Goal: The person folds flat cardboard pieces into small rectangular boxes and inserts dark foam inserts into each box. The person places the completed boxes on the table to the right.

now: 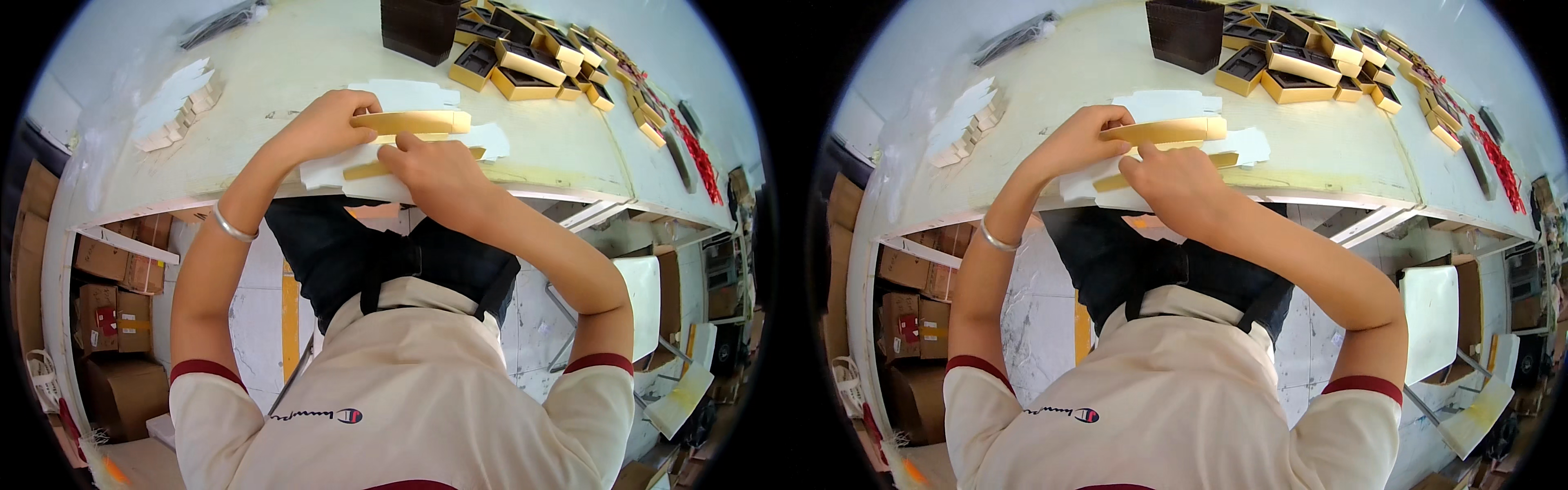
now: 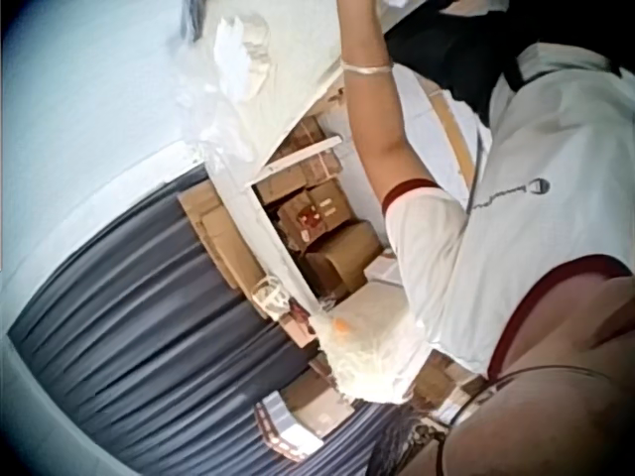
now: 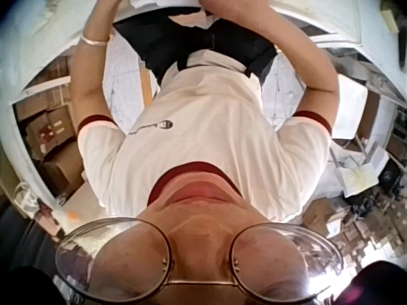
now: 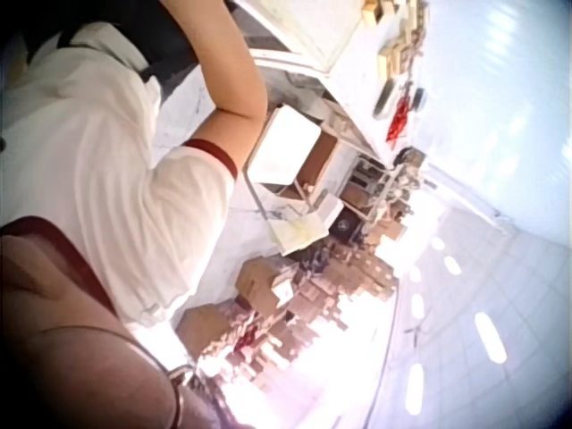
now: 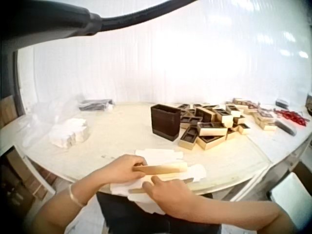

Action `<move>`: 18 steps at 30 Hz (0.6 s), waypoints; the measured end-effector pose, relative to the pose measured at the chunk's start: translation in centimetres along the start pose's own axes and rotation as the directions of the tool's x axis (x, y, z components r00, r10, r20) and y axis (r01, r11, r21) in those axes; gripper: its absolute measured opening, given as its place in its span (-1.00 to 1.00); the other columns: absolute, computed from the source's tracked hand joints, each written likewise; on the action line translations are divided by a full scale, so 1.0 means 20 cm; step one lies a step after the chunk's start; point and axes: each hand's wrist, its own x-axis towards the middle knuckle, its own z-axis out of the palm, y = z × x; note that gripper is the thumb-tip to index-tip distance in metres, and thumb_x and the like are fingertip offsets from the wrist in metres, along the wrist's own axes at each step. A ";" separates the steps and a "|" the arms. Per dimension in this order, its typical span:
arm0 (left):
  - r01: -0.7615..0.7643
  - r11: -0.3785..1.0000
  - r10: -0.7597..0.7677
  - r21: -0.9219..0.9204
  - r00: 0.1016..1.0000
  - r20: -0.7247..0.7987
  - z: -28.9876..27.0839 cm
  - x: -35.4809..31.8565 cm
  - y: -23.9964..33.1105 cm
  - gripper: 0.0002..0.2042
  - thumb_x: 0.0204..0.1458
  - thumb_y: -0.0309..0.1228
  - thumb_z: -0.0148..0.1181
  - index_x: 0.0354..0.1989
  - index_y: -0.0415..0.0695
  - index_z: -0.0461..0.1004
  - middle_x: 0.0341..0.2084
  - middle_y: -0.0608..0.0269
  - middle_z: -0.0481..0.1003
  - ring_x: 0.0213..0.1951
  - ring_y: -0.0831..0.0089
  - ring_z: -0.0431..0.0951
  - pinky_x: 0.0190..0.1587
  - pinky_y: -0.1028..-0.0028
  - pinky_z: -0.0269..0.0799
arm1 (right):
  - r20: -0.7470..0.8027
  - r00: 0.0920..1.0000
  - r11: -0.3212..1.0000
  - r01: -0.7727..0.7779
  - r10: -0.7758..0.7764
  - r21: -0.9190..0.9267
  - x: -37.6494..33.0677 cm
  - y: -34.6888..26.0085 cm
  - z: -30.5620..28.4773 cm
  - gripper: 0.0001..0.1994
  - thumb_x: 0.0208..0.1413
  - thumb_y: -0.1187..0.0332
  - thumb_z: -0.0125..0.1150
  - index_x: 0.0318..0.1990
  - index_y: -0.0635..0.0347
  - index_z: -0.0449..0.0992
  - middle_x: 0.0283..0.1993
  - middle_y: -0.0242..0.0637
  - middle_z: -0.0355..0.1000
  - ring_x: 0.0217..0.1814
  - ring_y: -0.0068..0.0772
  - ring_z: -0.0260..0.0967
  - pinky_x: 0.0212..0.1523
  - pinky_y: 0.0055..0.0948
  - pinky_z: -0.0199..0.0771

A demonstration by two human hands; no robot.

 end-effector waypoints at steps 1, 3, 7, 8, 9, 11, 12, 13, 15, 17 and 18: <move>0.007 1.000 -0.007 -0.003 0.999 -0.036 -0.03 -0.04 0.07 -0.67 -0.16 -0.47 0.15 -0.13 -0.15 0.42 -0.37 0.09 0.48 -0.32 0.29 0.49 -0.24 0.41 0.38 | -0.008 1.000 0.999 0.007 -0.007 0.043 -0.01 0.01 0.00 -0.75 -0.11 0.33 0.24 -0.31 0.29 0.40 -0.36 -0.10 0.36 -0.43 -0.13 0.44 -0.48 -0.33 0.45; -0.071 0.994 0.057 -0.080 0.983 -0.173 -0.08 -0.13 0.18 -0.65 -0.16 -0.56 0.10 -0.11 -0.14 0.38 -0.32 0.11 0.45 -0.36 0.33 0.47 -0.27 0.41 0.36 | -0.156 0.985 0.997 0.069 -0.071 -0.018 -0.03 0.06 -0.10 -0.80 -0.14 0.43 0.19 -0.34 0.29 0.38 -0.35 -0.10 0.35 -0.40 -0.12 0.43 -0.44 -0.30 0.45; -0.304 0.950 0.306 0.070 0.868 -0.392 0.02 -0.28 0.26 -0.65 -0.15 -0.66 0.00 -0.11 -0.16 0.34 -0.25 0.14 0.37 -0.46 0.39 0.41 -0.34 0.45 0.33 | -0.206 0.958 0.980 0.195 -0.200 -0.042 -0.02 0.11 -0.20 -0.80 -0.20 0.56 0.11 -0.31 0.28 0.39 -0.33 -0.18 0.33 -0.25 -0.14 0.38 -0.31 -0.31 0.43; -0.327 0.922 0.384 0.206 0.841 -0.382 0.07 -0.29 0.25 -0.66 -0.15 -0.67 -0.02 -0.12 -0.16 0.34 -0.24 0.13 0.36 -0.47 0.36 0.41 -0.34 0.45 0.34 | -0.165 0.963 0.975 0.220 -0.213 0.025 -0.02 0.13 -0.15 -0.77 -0.19 0.57 0.13 -0.28 0.28 0.39 -0.30 -0.18 0.33 -0.23 -0.14 0.38 -0.28 -0.31 0.43; -0.312 0.932 0.359 0.186 0.872 -0.333 0.13 -0.29 0.22 -0.69 -0.13 -0.67 -0.04 -0.14 -0.20 0.34 -0.27 0.09 0.36 -0.41 0.30 0.43 -0.30 0.47 0.36 | -0.129 0.965 0.967 0.240 -0.228 0.088 -0.04 0.16 -0.07 -0.75 -0.19 0.57 0.14 -0.25 0.27 0.40 -0.27 -0.17 0.34 -0.21 -0.13 0.38 -0.26 -0.31 0.43; -0.075 0.997 0.075 0.002 0.995 -0.066 0.19 -0.27 0.15 -0.72 -0.12 -0.66 0.03 -0.17 -0.22 0.34 -0.26 0.16 0.37 -0.28 0.35 0.42 -0.23 0.47 0.36 | -0.116 0.961 0.939 0.271 -0.252 0.210 -0.05 0.20 -0.01 -0.71 -0.17 0.57 0.17 -0.19 0.24 0.41 -0.19 -0.16 0.35 -0.16 -0.11 0.37 -0.21 -0.31 0.43; -0.048 0.996 0.047 -0.073 0.999 -0.013 0.16 -0.27 0.17 -0.71 -0.12 -0.65 0.07 -0.16 -0.21 0.35 -0.25 0.19 0.38 -0.27 0.37 0.42 -0.22 0.47 0.37 | -0.132 0.963 0.927 0.263 -0.235 0.269 -0.09 0.21 0.00 -0.68 -0.16 0.57 0.19 -0.16 0.22 0.42 -0.15 -0.15 0.35 -0.13 -0.10 0.37 -0.19 -0.31 0.43; -0.004 0.989 0.010 -0.146 0.999 0.043 0.13 -0.30 0.21 -0.70 -0.13 -0.64 0.11 -0.15 -0.21 0.35 -0.24 0.22 0.39 -0.26 0.39 0.42 -0.21 0.47 0.37 | -0.150 0.964 0.905 0.261 -0.222 0.337 -0.12 0.20 0.01 -0.66 -0.16 0.56 0.21 -0.13 0.20 0.42 -0.10 -0.14 0.35 -0.10 -0.09 0.37 -0.17 -0.31 0.43; -0.024 0.967 0.054 -0.253 0.992 0.112 0.11 -0.34 0.22 -0.67 -0.14 -0.62 0.19 -0.14 -0.20 0.37 -0.21 0.27 0.41 -0.27 0.44 0.42 -0.21 0.49 0.39 | -0.144 0.978 0.850 0.201 -0.148 0.487 -0.17 0.21 0.01 -0.76 -0.14 0.48 0.29 -0.25 0.22 0.48 -0.04 -0.13 0.33 -0.06 -0.09 0.35 -0.13 -0.34 0.42; -0.155 0.931 0.205 -0.332 0.971 0.120 0.09 -0.36 0.17 -0.63 -0.17 -0.60 0.26 -0.11 -0.19 0.39 -0.17 0.32 0.43 -0.33 0.49 0.43 -0.24 0.53 0.41 | -0.161 0.984 0.787 0.163 -0.083 0.595 -0.21 0.24 0.08 -0.82 -0.15 0.45 0.31 -0.34 0.25 0.51 -0.06 -0.13 0.33 -0.10 -0.12 0.36 -0.14 -0.36 0.42; -0.184 0.929 0.229 -0.322 0.968 0.108 0.09 -0.35 0.16 -0.56 -0.21 -0.57 0.32 -0.07 -0.19 0.39 -0.18 0.31 0.45 -0.38 0.52 0.44 -0.27 0.58 0.43 | -0.204 0.977 0.774 0.170 -0.054 0.610 -0.19 0.22 0.08 -0.85 -0.17 0.44 0.34 -0.45 0.29 0.50 -0.20 -0.16 0.36 -0.19 -0.21 0.36 -0.23 -0.38 0.40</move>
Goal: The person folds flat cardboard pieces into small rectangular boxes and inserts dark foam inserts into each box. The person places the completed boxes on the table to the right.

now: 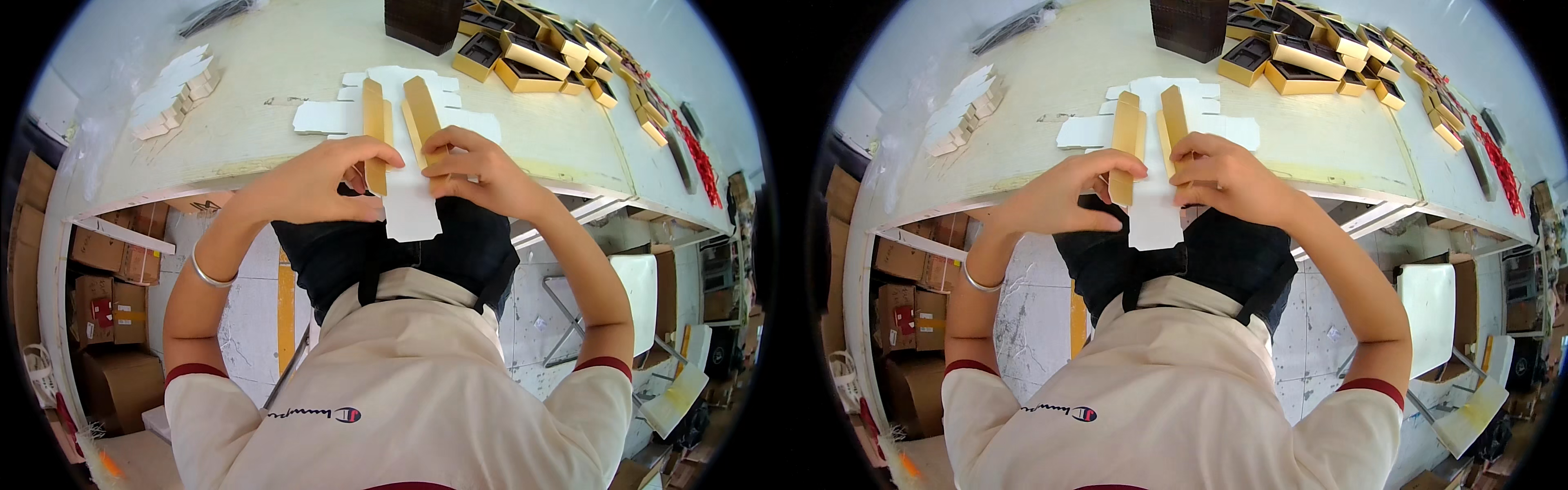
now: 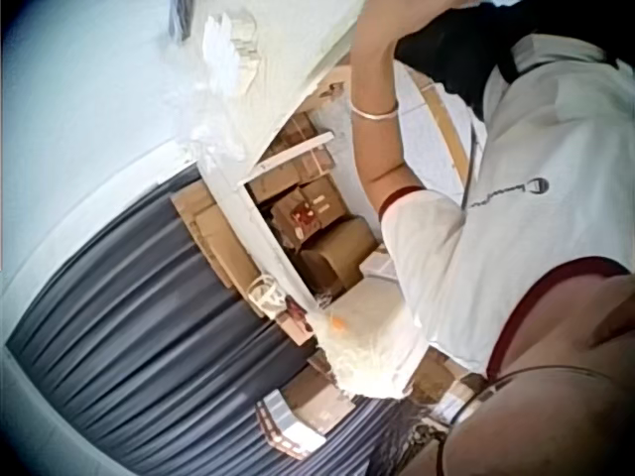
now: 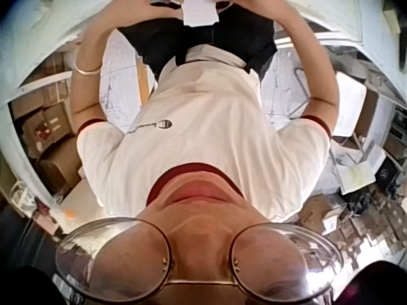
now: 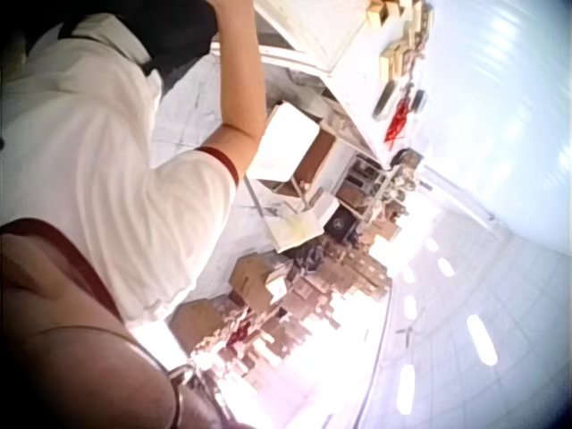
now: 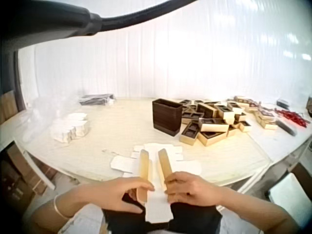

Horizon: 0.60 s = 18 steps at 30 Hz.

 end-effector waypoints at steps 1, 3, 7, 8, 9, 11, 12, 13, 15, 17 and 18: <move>0.031 1.000 -0.031 -0.004 1.000 0.002 0.00 0.02 -0.01 -0.55 -0.21 -0.57 0.33 -0.07 -0.19 0.38 -0.21 0.31 0.46 -0.40 0.54 0.44 -0.29 0.59 0.43 | 0.014 0.999 0.999 -0.036 0.037 -0.013 0.02 0.00 0.01 -0.84 -0.17 0.45 0.35 -0.43 0.28 0.50 -0.25 -0.19 0.35 -0.24 -0.25 0.33 -0.27 -0.42 0.37; 0.093 0.996 -0.093 -0.009 0.996 0.005 0.00 0.06 -0.02 -0.54 -0.22 -0.56 0.34 -0.06 -0.19 0.37 -0.27 0.32 0.48 -0.42 0.56 0.44 -0.33 0.60 0.42 | 0.040 0.993 0.993 -0.108 0.109 -0.042 0.06 0.02 0.04 -0.83 -0.15 0.45 0.36 -0.40 0.27 0.49 -0.34 -0.26 0.31 -0.35 -0.35 0.27 -0.34 -0.48 0.30; 0.146 0.989 -0.144 0.009 0.979 -0.141 0.05 0.12 0.03 -0.56 -0.21 -0.55 0.33 -0.09 -0.21 0.34 -0.52 0.30 0.47 -0.51 0.54 0.44 -0.45 0.56 0.32 | 0.040 0.965 0.947 -0.263 0.260 0.185 0.13 -0.06 0.08 -0.80 -0.07 0.56 0.26 -0.31 0.21 0.36 -0.44 -0.37 0.25 -0.43 -0.51 0.17 -0.40 -0.54 0.22; 0.141 0.989 -0.132 0.041 0.976 -0.171 0.07 0.12 0.02 -0.56 -0.20 -0.54 0.33 -0.10 -0.21 0.33 -0.54 0.28 0.46 -0.51 0.52 0.44 -0.45 0.55 0.32 | 0.064 0.946 0.914 -0.324 0.318 0.243 0.15 -0.08 0.07 -0.78 -0.06 0.58 0.22 -0.27 0.19 0.33 -0.42 -0.38 0.25 -0.42 -0.55 0.17 -0.39 -0.55 0.22; 0.135 0.988 -0.117 0.076 0.972 -0.202 0.08 0.13 0.01 -0.57 -0.19 -0.54 0.33 -0.10 -0.20 0.32 -0.55 0.27 0.44 -0.52 0.51 0.44 -0.46 0.54 0.31 | 0.090 0.924 0.875 -0.382 0.372 0.297 0.16 -0.10 0.06 -0.75 -0.04 0.61 0.19 -0.23 0.16 0.29 -0.41 -0.40 0.24 -0.42 -0.58 0.16 -0.39 -0.57 0.22; 0.147 0.981 -0.108 0.129 0.958 -0.265 0.12 0.14 -0.01 -0.57 -0.18 -0.53 0.33 -0.12 -0.19 0.29 -0.58 0.24 0.42 -0.52 0.47 0.44 -0.46 0.52 0.31 | 0.128 0.919 0.870 -0.394 0.373 0.296 0.15 -0.09 0.05 -0.71 -0.04 0.64 0.15 -0.19 0.14 0.24 -0.38 -0.42 0.24 -0.41 -0.61 0.17 -0.38 -0.58 0.22; 0.161 0.975 -0.111 0.151 0.948 -0.298 0.14 0.15 -0.01 -0.58 -0.18 -0.52 0.33 -0.12 -0.18 0.28 -0.58 0.23 0.41 -0.52 0.46 0.44 -0.46 0.51 0.32 | 0.143 0.917 0.869 -0.398 0.372 0.293 0.15 -0.09 0.04 -0.69 -0.03 0.65 0.12 -0.17 0.13 0.22 -0.36 -0.43 0.24 -0.40 -0.62 0.17 -0.38 -0.59 0.22; 0.177 0.969 -0.113 0.172 0.937 -0.331 0.15 0.15 -0.01 -0.58 -0.17 -0.52 0.33 -0.13 -0.17 0.27 -0.58 0.22 0.41 -0.52 0.44 0.44 -0.46 0.51 0.32 | 0.148 0.915 0.868 -0.403 0.375 0.292 0.15 -0.10 0.04 -0.69 -0.03 0.66 0.11 -0.17 0.13 0.21 -0.34 -0.43 0.24 -0.40 -0.62 0.17 -0.38 -0.59 0.22; 0.171 0.974 -0.113 0.151 0.936 -0.333 0.15 0.15 -0.01 -0.56 -0.17 -0.50 0.33 -0.12 -0.16 0.26 -0.58 0.20 0.41 -0.51 0.44 0.45 -0.45 0.49 0.33 | 0.161 0.911 0.864 -0.412 0.380 0.290 0.15 -0.11 0.04 -0.68 -0.03 0.67 0.09 -0.16 0.13 0.21 -0.31 -0.43 0.23 -0.38 -0.63 0.18 -0.37 -0.61 0.23; 0.170 0.975 -0.112 0.145 0.932 -0.344 0.16 0.15 -0.01 -0.58 -0.16 -0.49 0.34 -0.13 -0.16 0.26 -0.56 0.19 0.41 -0.50 0.43 0.45 -0.44 0.48 0.35 | 0.149 0.895 0.830 -0.445 0.420 0.337 0.15 -0.11 0.03 -0.73 -0.01 0.65 0.11 -0.18 0.16 0.25 -0.29 -0.42 0.25 -0.36 -0.62 0.21 -0.35 -0.59 0.26; 0.170 0.974 -0.108 0.151 0.930 -0.353 0.17 0.14 -0.01 -0.60 -0.16 -0.49 0.34 -0.16 -0.17 0.27 -0.55 0.19 0.41 -0.50 0.43 0.46 -0.44 0.48 0.36 | 0.141 0.887 0.811 -0.460 0.440 0.362 0.15 -0.11 0.03 -0.75 0.00 0.65 0.11 -0.20 0.18 0.27 -0.27 -0.41 0.26 -0.34 -0.62 0.22 -0.35 -0.59 0.28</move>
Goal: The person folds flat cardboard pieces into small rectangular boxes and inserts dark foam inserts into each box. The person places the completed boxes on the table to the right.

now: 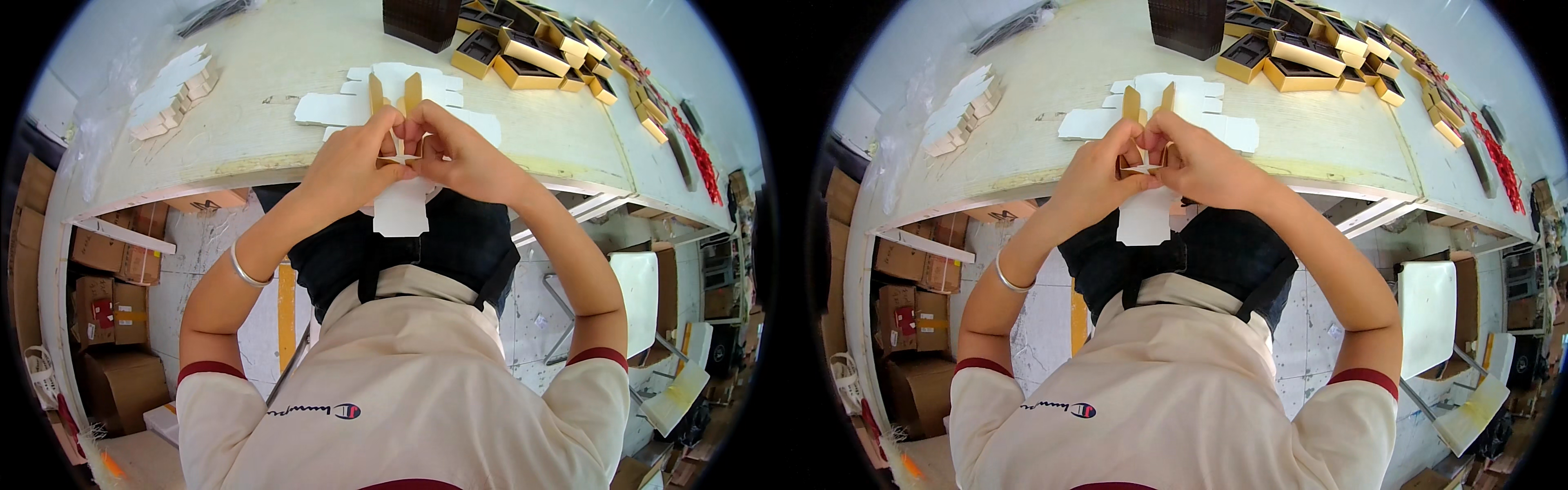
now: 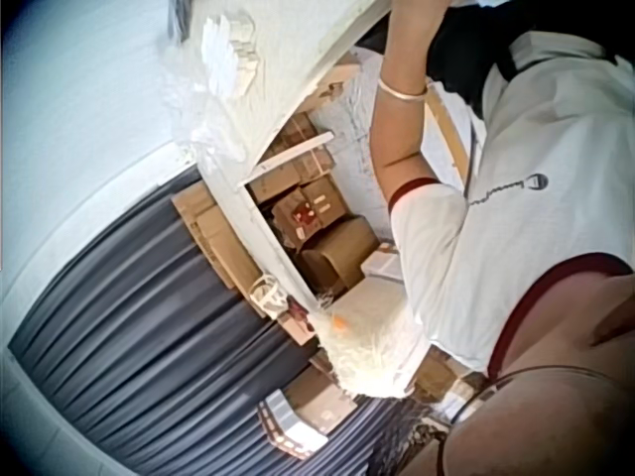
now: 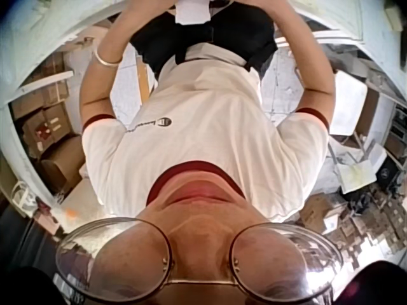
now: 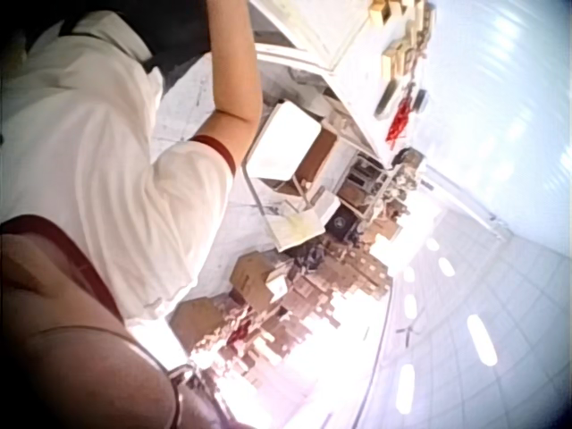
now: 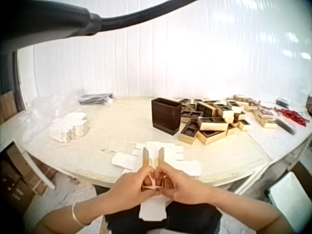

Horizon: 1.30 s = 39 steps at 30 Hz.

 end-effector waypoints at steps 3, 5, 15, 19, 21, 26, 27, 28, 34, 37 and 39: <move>-0.108 0.994 0.108 0.000 0.993 -0.052 0.02 -0.02 -0.02 -0.67 -0.15 -0.48 0.33 -0.24 -0.19 0.32 -0.50 0.20 0.41 -0.49 0.42 0.46 -0.43 0.49 0.38 | -0.001 0.985 0.983 0.175 -0.175 0.055 0.00 0.11 -0.02 -0.89 0.00 0.57 0.17 -0.31 0.28 0.38 -0.31 -0.30 0.29 -0.34 -0.42 0.29 -0.31 -0.50 0.33; -0.202 0.979 0.201 0.000 0.974 -0.103 0.03 -0.02 -0.04 -0.73 -0.14 -0.48 0.33 -0.31 -0.21 0.35 -0.48 0.21 0.41 -0.49 0.43 0.45 -0.43 0.52 0.38 | -0.086 0.950 0.953 0.297 -0.301 -0.056 0.00 0.15 0.00 -0.92 -0.01 0.51 0.22 -0.36 0.28 0.45 -0.34 -0.31 0.30 -0.35 -0.39 0.29 -0.33 -0.49 0.32; -0.078 0.966 0.087 -0.248 0.996 0.028 -0.02 0.02 -0.06 -0.80 -0.15 -0.55 0.32 -0.40 -0.22 0.39 -0.55 0.35 0.37 -0.50 0.67 0.32 -0.45 0.65 0.26 | 0.150 0.966 0.949 0.240 -0.212 -0.204 0.09 0.07 -0.08 -0.88 -0.02 0.41 0.28 -0.39 0.24 0.49 -0.38 -0.41 0.33 -0.38 -0.49 0.19 -0.35 -0.49 0.21; 0.009 0.950 0.029 -0.311 0.993 0.116 -0.04 0.03 -0.03 -0.82 -0.14 -0.54 0.31 -0.43 -0.21 0.40 -0.56 0.35 0.37 -0.50 0.68 0.31 -0.43 0.66 0.26 | 0.127 0.988 0.987 0.104 -0.089 -0.119 0.05 0.08 -0.09 -0.88 0.00 0.44 0.24 -0.32 0.22 0.45 -0.36 -0.41 0.32 -0.31 -0.52 0.21 -0.26 -0.51 0.23; 0.049 0.976 -0.023 -0.213 0.992 0.125 -0.05 0.03 0.02 -0.84 -0.12 -0.52 0.30 -0.43 -0.23 0.41 -0.55 0.33 0.39 -0.50 0.64 0.33 -0.42 0.63 0.28 | 0.106 0.994 0.999 0.042 -0.042 -0.004 0.03 0.10 -0.08 -0.86 0.01 0.49 0.19 -0.25 0.21 0.43 -0.31 -0.40 0.33 -0.27 -0.52 0.22 -0.21 -0.52 0.24; -0.162 0.986 0.163 -0.026 0.987 0.016 0.00 0.03 -0.04 -0.82 -0.11 -0.45 0.29 -0.39 -0.25 0.44 -0.55 0.25 0.42 -0.53 0.53 0.36 -0.44 0.53 0.29 | -0.043 0.987 0.979 0.157 -0.152 0.132 -0.05 0.09 -0.06 -0.60 -0.13 0.57 0.14 -0.04 0.17 0.34 -0.06 -0.28 0.27 -0.17 -0.42 0.27 -0.08 -0.44 0.27; -0.163 0.987 0.163 0.007 0.986 0.022 -0.01 0.03 -0.04 -0.81 -0.11 -0.44 0.29 -0.38 -0.26 0.45 -0.56 0.24 0.42 -0.53 0.51 0.36 -0.44 0.51 0.29 | -0.083 0.987 0.974 0.153 -0.141 0.170 -0.09 0.06 -0.05 -0.53 -0.17 0.60 0.12 0.01 0.16 0.32 0.04 -0.26 0.24 -0.09 -0.38 0.30 0.00 -0.41 0.28; -0.163 0.986 0.162 0.040 0.986 0.028 -0.01 0.04 -0.05 -0.81 -0.11 -0.43 0.29 -0.38 -0.26 0.45 -0.56 0.23 0.42 -0.54 0.49 0.35 -0.45 0.50 0.29 | -0.072 0.962 0.961 0.255 -0.263 -0.106 -0.12 0.06 -0.04 -0.48 -0.21 0.59 0.15 0.04 0.15 0.31 0.08 -0.23 0.22 -0.05 -0.32 0.29 0.02 -0.37 0.28; -0.034 0.999 0.023 0.035 0.963 0.268 -0.08 0.09 0.02 -0.80 -0.01 -0.36 0.20 -0.30 -0.22 0.42 -0.56 0.25 0.42 -0.59 0.54 0.32 -0.49 0.56 0.26 | 0.058 0.850 0.583 0.406 -0.523 -0.704 -0.22 0.06 0.08 -0.30 -0.27 0.52 0.33 0.16 0.12 0.25 0.06 -0.17 0.30 0.00 -0.16 0.30 -0.03 -0.30 0.33; 0.250 0.906 -0.109 -0.342 0.918 0.382 -0.15 0.09 0.04 -0.73 0.15 -0.19 0.00 -0.13 -0.12 0.34 -0.53 0.35 0.40 -0.62 0.61 0.28 -0.53 0.62 0.22 | -0.158 0.824 0.761 0.407 -0.545 -0.506 -0.14 0.09 0.09 -0.40 -0.18 0.54 0.31 0.10 0.13 0.25 -0.13 -0.16 0.41 -0.17 -0.22 0.37 -0.17 -0.35 0.36; 0.280 0.852 -0.083 -0.443 0.907 0.413 -0.15 0.11 -0.04 -0.63 0.22 -0.03 -0.26 0.01 -0.03 0.19 -0.50 0.41 0.34 -0.64 0.67 0.25 -0.57 0.68 0.18 | -0.380 0.851 0.931 0.319 -0.364 -0.179 -0.07 0.10 0.12 -0.57 -0.02 0.56 0.22 0.03 0.15 0.26 -0.34 -0.26 0.38 -0.45 -0.51 0.29 -0.32 -0.55 0.30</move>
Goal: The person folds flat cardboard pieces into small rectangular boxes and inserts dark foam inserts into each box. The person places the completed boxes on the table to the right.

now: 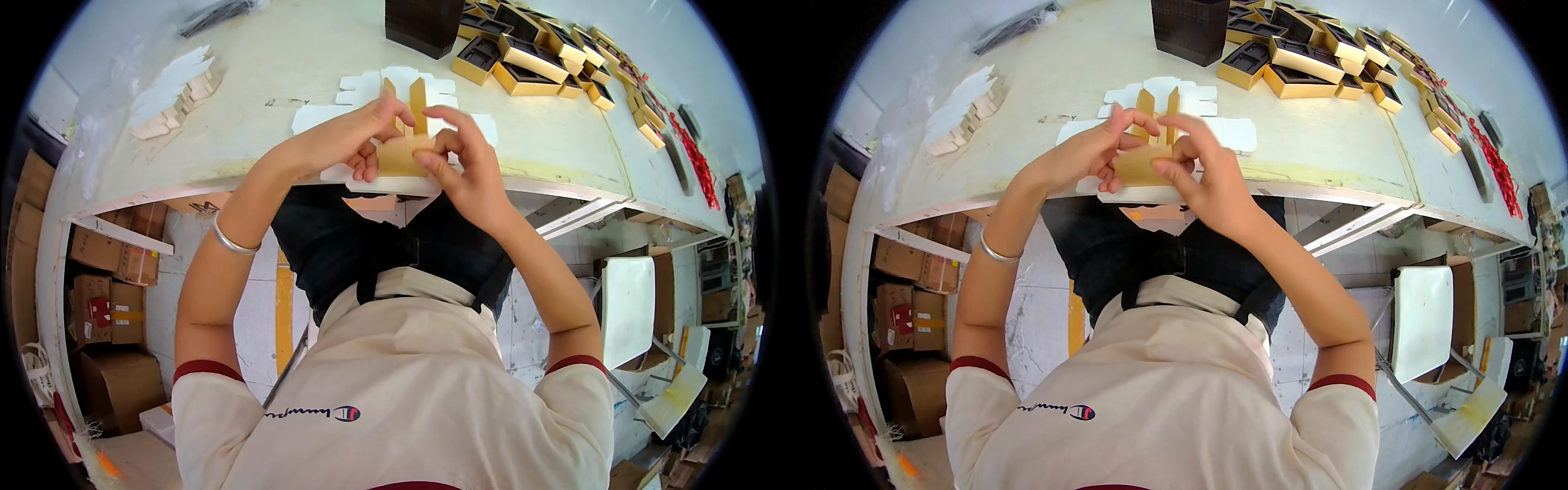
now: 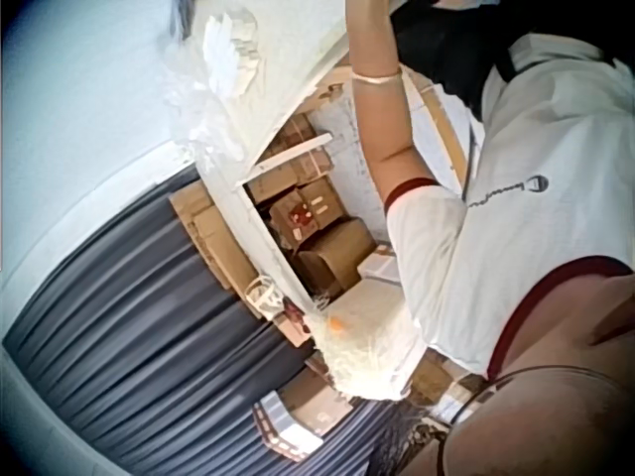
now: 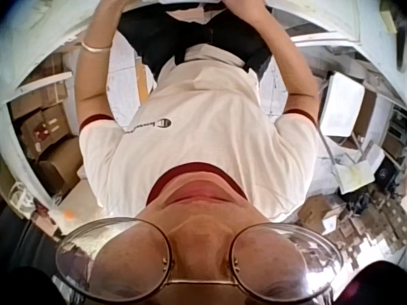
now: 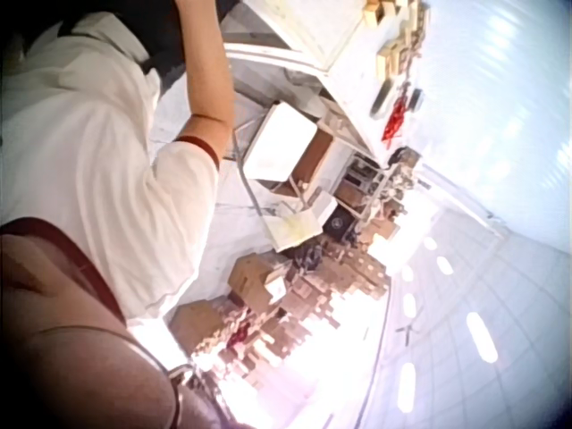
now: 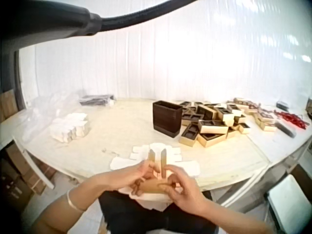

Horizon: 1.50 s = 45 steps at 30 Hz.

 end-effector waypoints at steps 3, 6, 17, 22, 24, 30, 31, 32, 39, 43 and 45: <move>0.017 1.000 -0.017 -0.010 0.999 -0.037 0.01 -0.02 -0.02 -0.69 0.24 -0.12 -0.23 0.01 -0.03 0.15 -0.48 0.36 0.32 -0.66 0.68 0.22 -0.60 0.70 0.15 | -0.017 0.976 0.948 -0.206 0.217 0.244 0.02 0.05 0.02 -0.68 0.06 0.53 0.17 -0.04 0.17 0.25 -0.38 -0.33 0.25 -0.50 -0.71 0.13 -0.45 -0.59 0.18; -0.117 0.982 0.151 0.148 0.958 -0.246 0.11 -0.02 -0.03 -0.76 0.21 -0.25 -0.10 -0.04 -0.06 0.15 -0.40 0.28 0.38 -0.66 0.69 0.21 -0.61 0.70 0.15 | -0.036 0.973 0.930 -0.206 0.227 0.305 0.04 0.06 0.02 -0.74 0.06 0.51 0.18 -0.09 0.19 0.31 -0.27 -0.27 0.28 -0.53 -0.63 0.18 -0.46 -0.55 0.22; -0.244 0.646 0.653 0.723 0.668 -0.358 0.26 -0.06 -0.16 -0.86 -0.02 -0.42 0.21 -0.41 -0.25 0.47 -0.39 0.17 0.38 -0.53 0.40 0.39 -0.47 0.50 0.30 | 0.200 0.941 0.762 0.339 -0.274 -0.552 0.01 0.04 -0.01 -0.80 -0.13 0.52 0.24 -0.27 0.23 0.47 -0.30 -0.19 0.34 -0.34 -0.15 0.32 -0.36 -0.31 0.34; -0.228 0.730 0.469 0.644 0.853 -0.229 0.14 -0.04 -0.10 -0.89 -0.06 -0.47 0.22 -0.43 -0.25 0.48 -0.57 0.20 0.36 -0.56 0.34 0.34 -0.45 0.49 0.28 | 0.397 0.911 0.892 0.082 0.114 -0.444 0.10 -0.01 -0.07 -0.82 -0.10 0.53 0.24 -0.28 0.25 0.48 -0.31 -0.20 0.36 -0.30 -0.15 0.32 -0.31 -0.29 0.33; -0.235 0.748 0.423 0.621 0.889 -0.172 0.11 -0.04 -0.07 -0.91 -0.07 -0.49 0.21 -0.43 -0.24 0.48 -0.56 0.21 0.36 -0.52 0.33 0.35 -0.42 0.47 0.28 | 0.483 0.860 0.957 -0.022 0.166 -0.289 0.15 -0.02 -0.12 -0.84 -0.09 0.52 0.25 -0.29 0.25 0.48 -0.31 -0.21 0.38 -0.28 -0.15 0.32 -0.27 -0.30 0.33; -0.297 0.443 0.619 0.846 0.784 -0.048 -0.05 -0.08 -0.04 -0.84 -0.17 -0.44 0.25 -0.39 -0.19 0.48 -0.40 0.26 0.45 -0.27 0.34 0.37 -0.21 0.42 0.30 | 0.334 0.929 0.727 0.340 -0.160 -0.597 0.25 0.18 -0.35 -0.81 -0.14 0.47 0.29 -0.32 0.27 0.49 -0.31 -0.24 0.39 -0.26 -0.18 0.29 -0.19 -0.33 0.34; -0.236 0.317 0.709 0.919 0.702 -0.065 -0.02 -0.10 0.00 -0.82 -0.17 -0.43 0.26 -0.37 -0.17 0.48 -0.37 0.27 0.46 -0.26 0.33 0.38 -0.20 0.42 0.30 | 0.340 0.901 0.643 0.432 -0.271 -0.632 0.25 0.18 -0.33 -0.86 -0.14 0.43 0.23 -0.36 0.22 0.51 -0.42 -0.28 0.38 -0.26 -0.24 0.32 -0.23 -0.34 0.32; -0.171 0.252 0.756 0.952 0.649 -0.083 0.02 -0.11 0.03 -0.81 -0.18 -0.43 0.26 -0.35 -0.16 0.47 -0.35 0.27 0.46 -0.26 0.33 0.38 -0.20 0.42 0.31 | 0.349 0.895 0.597 0.446 -0.279 -0.667 0.25 0.16 -0.31 -0.86 -0.16 0.45 0.22 -0.38 0.22 0.50 -0.43 -0.27 0.38 -0.27 -0.24 0.32 -0.25 -0.34 0.31; -0.141 0.333 0.586 0.932 0.805 -0.088 0.17 -0.17 -0.04 -0.71 -0.26 -0.48 0.29 -0.27 -0.14 0.45 -0.21 0.19 0.43 -0.22 0.24 0.43 -0.19 0.35 0.38 | 0.347 0.923 0.796 0.335 -0.168 -0.505 0.05 -0.16 -0.09 -0.77 -0.19 0.59 0.20 -0.28 0.25 0.46 -0.40 -0.19 0.35 -0.29 -0.15 0.32 -0.33 -0.28 0.32; -0.237 0.494 0.552 0.837 0.829 -0.091 0.06 -0.18 -0.09 -0.66 -0.32 -0.50 0.33 -0.27 -0.13 0.45 -0.14 0.22 0.43 -0.12 0.25 0.42 -0.09 0.38 0.38 | 0.370 0.907 0.830 0.358 -0.201 -0.428 0.09 -0.15 -0.20 -0.60 -0.15 0.70 0.12 -0.08 0.22 0.45 -0.22 -0.12 0.36 -0.22 -0.10 0.33 -0.21 -0.30 0.35; -0.270 0.567 0.503 0.778 0.862 -0.067 0.01 -0.20 -0.08 -0.63 -0.36 -0.50 0.36 -0.26 -0.12 0.45 -0.09 0.24 0.41 -0.07 0.26 0.41 -0.05 0.39 0.38 | 0.444 0.886 0.832 0.344 -0.133 -0.436 0.09 -0.09 -0.22 -0.59 -0.15 0.70 0.12 -0.08 0.16 0.46 -0.15 -0.16 0.36 -0.20 -0.11 0.32 -0.17 -0.31 0.34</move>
